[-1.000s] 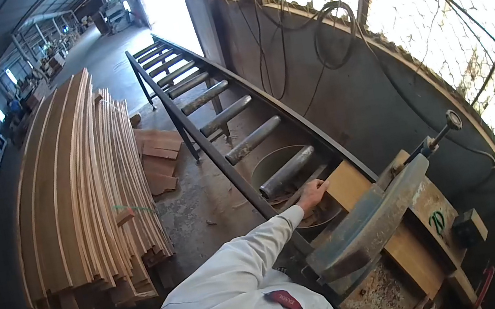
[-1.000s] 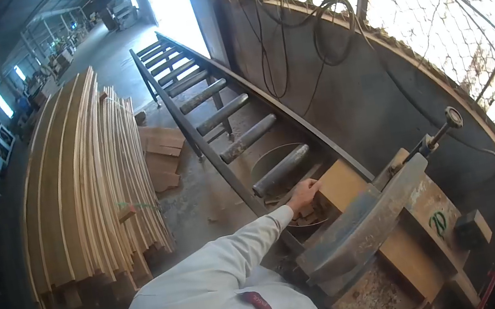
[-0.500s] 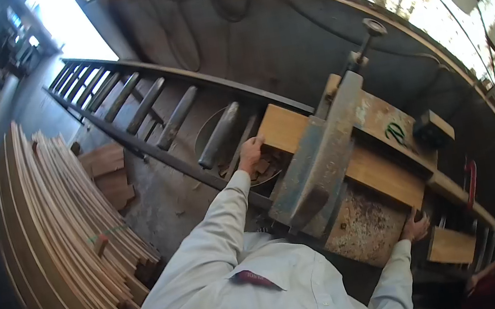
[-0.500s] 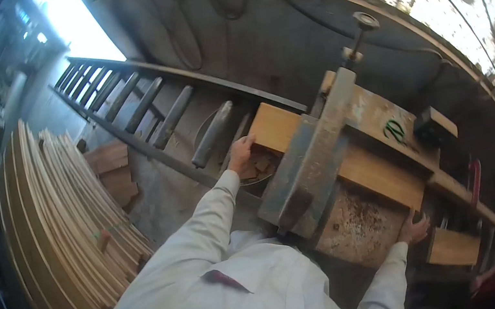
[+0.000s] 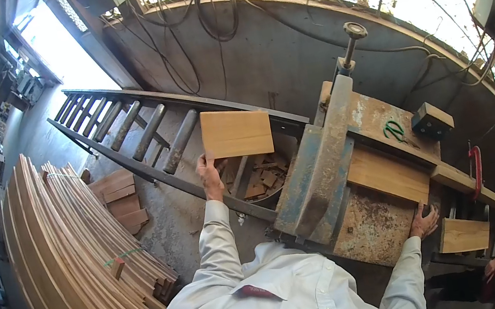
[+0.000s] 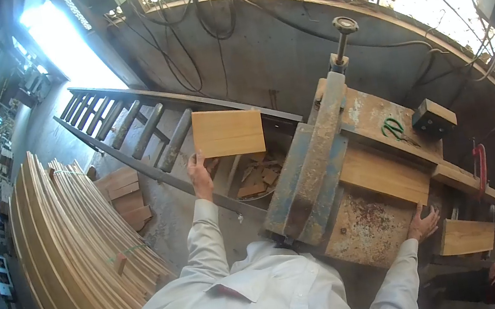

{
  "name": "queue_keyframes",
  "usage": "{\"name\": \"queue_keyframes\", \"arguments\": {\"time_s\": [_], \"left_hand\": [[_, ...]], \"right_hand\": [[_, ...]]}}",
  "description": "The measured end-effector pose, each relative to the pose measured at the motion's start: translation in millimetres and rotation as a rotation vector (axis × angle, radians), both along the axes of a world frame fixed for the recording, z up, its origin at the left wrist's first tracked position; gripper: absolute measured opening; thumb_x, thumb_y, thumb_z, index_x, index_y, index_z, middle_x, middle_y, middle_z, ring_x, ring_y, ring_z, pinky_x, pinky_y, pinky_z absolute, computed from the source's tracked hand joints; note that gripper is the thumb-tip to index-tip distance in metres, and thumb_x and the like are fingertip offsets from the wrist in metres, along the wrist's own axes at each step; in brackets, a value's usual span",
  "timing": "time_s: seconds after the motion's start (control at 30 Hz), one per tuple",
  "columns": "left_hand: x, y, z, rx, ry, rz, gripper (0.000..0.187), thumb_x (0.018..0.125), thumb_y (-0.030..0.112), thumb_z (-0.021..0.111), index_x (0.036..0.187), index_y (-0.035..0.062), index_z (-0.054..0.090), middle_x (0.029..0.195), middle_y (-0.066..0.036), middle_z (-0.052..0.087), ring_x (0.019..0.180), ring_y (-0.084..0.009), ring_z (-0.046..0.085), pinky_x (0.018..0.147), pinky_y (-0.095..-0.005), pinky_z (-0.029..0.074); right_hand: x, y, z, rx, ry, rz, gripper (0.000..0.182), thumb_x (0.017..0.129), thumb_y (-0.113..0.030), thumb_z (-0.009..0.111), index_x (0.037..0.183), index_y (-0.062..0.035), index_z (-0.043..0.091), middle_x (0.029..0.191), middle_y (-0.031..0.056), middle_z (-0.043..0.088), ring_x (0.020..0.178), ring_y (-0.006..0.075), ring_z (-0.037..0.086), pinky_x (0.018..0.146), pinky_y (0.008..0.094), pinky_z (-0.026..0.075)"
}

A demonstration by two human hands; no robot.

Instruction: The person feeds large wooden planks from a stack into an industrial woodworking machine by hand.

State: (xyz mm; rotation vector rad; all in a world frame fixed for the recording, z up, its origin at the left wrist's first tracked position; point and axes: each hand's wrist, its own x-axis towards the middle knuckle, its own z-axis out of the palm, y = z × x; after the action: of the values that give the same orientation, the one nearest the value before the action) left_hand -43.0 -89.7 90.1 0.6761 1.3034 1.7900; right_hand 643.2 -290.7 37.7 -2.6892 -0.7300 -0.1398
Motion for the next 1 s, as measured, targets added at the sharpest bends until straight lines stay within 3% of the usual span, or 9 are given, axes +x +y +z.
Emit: {"name": "queue_keyframes", "arguments": {"time_s": [0.33, 0.47, 0.53, 0.7, 0.77, 0.8, 0.87, 0.93, 1.0], "left_hand": [[7.0, -47.6, 72.1, 0.188, -0.545, -0.079, 0.03, 0.098, 0.027, 0.058, 0.115, 0.0028, 0.062, 0.101, -0.011, 0.07, 0.088, -0.0207, 0.07, 0.076, -0.032, 0.061], [18.9, -56.0, 106.8, 0.233, -0.521, -0.117, 0.03, 0.098, 0.028, 0.058, 0.114, 0.0026, 0.063, 0.104, -0.012, 0.071, 0.092, -0.022, 0.07, 0.078, -0.0321, 0.061], [21.2, -60.4, 118.1, 0.263, -0.508, -0.129, 0.03, 0.098, 0.028, 0.058, 0.113, 0.0027, 0.064, 0.105, -0.013, 0.071, 0.093, -0.0226, 0.07, 0.079, -0.0322, 0.061], [25.4, -64.0, 137.1, 0.374, -0.518, -0.22, 0.027, 0.098, 0.023, 0.057, 0.113, 0.0019, 0.065, 0.105, -0.014, 0.071, 0.095, -0.0249, 0.07, 0.083, -0.0364, 0.06], [34.7, -62.7, 139.8, 0.47, -0.505, -0.27, 0.027, 0.097, 0.02, 0.056, 0.115, 0.0014, 0.064, 0.108, -0.015, 0.07, 0.097, -0.0263, 0.069, 0.087, -0.0423, 0.057], [33.6, -64.1, 133.9, 0.532, -0.465, -0.313, 0.03, 0.098, 0.021, 0.053, 0.117, 0.0008, 0.064, 0.115, -0.016, 0.068, 0.102, -0.0266, 0.066, 0.094, -0.0446, 0.053], [-4.1, -41.6, 94.3, 0.537, -0.657, -0.443, 0.038, 0.098, 0.024, 0.049, 0.124, -0.0017, 0.06, 0.122, -0.018, 0.065, 0.11, -0.0298, 0.062, 0.098, -0.0427, 0.049], [3.5, -51.0, 126.2, 0.522, -0.446, -0.404, 0.044, 0.099, 0.025, 0.047, 0.134, -0.0026, 0.049, 0.13, -0.019, 0.058, 0.119, -0.0286, 0.056, 0.103, -0.0414, 0.044], [18.5, -51.2, 144.8, 0.504, -0.297, -0.35, 0.052, 0.1, 0.025, 0.044, 0.144, -0.0035, 0.038, 0.139, -0.019, 0.051, 0.128, -0.0273, 0.049, 0.108, -0.04, 0.04]], "right_hand": [[-18.1, 18.7, -32.8, 0.149, 0.099, -0.023, 0.099, 0.083, -0.079, 0.044, 0.139, 0.0022, 0.045, 0.153, 0.0204, 0.033, 0.144, 0.0329, 0.026, 0.118, 0.0519, 0.015], [-64.0, -13.8, -45.9, 0.579, 0.118, 0.001, 0.072, 0.092, -0.05, 0.06, 0.133, 0.0065, 0.046, 0.141, 0.0279, 0.043, 0.134, 0.0385, 0.038, 0.112, 0.0452, 0.028], [-100.4, -20.9, -64.6, 0.915, 0.319, -0.015, 0.068, 0.095, -0.042, 0.06, 0.139, 0.0045, 0.039, 0.141, 0.0264, 0.042, 0.128, 0.0373, 0.045, 0.101, 0.0446, 0.043], [-173.3, -10.4, -34.3, 1.369, 1.865, 0.233, 0.047, 0.1, -0.019, 0.053, 0.139, -0.0009, 0.035, 0.137, 0.0222, 0.046, 0.128, 0.0336, 0.048, 0.108, 0.0453, 0.042], [-185.4, 19.3, -2.4, 1.344, 2.009, 0.129, 0.049, 0.096, -0.007, 0.055, 0.139, -0.0007, 0.034, 0.14, 0.0232, 0.044, 0.124, 0.0327, 0.05, 0.105, 0.0431, 0.045], [-182.2, 33.1, -48.0, 1.086, 1.406, 0.689, 0.047, 0.094, -0.01, 0.058, 0.137, -0.0012, 0.041, 0.132, 0.0204, 0.054, 0.115, 0.03, 0.057, 0.103, 0.0446, 0.047], [-187.8, 43.9, 28.4, 0.169, 0.787, 0.537, 0.048, 0.086, -0.011, 0.069, 0.128, -0.0035, 0.05, 0.133, 0.0136, 0.054, 0.118, 0.0307, 0.055, 0.102, 0.0449, 0.048], [-199.6, 65.9, -10.2, 1.333, 1.485, -0.248, 0.033, 0.089, -0.017, 0.069, 0.115, -0.0039, 0.054, 0.115, 0.0108, 0.057, 0.102, 0.0268, 0.059, 0.09, 0.053, 0.055], [-192.3, 51.5, -4.6, 1.414, 1.509, -0.25, 0.028, 0.09, -0.018, 0.068, 0.109, -0.003, 0.052, 0.115, 0.0111, 0.055, 0.108, 0.0266, 0.057, 0.091, 0.0549, 0.055]]}}
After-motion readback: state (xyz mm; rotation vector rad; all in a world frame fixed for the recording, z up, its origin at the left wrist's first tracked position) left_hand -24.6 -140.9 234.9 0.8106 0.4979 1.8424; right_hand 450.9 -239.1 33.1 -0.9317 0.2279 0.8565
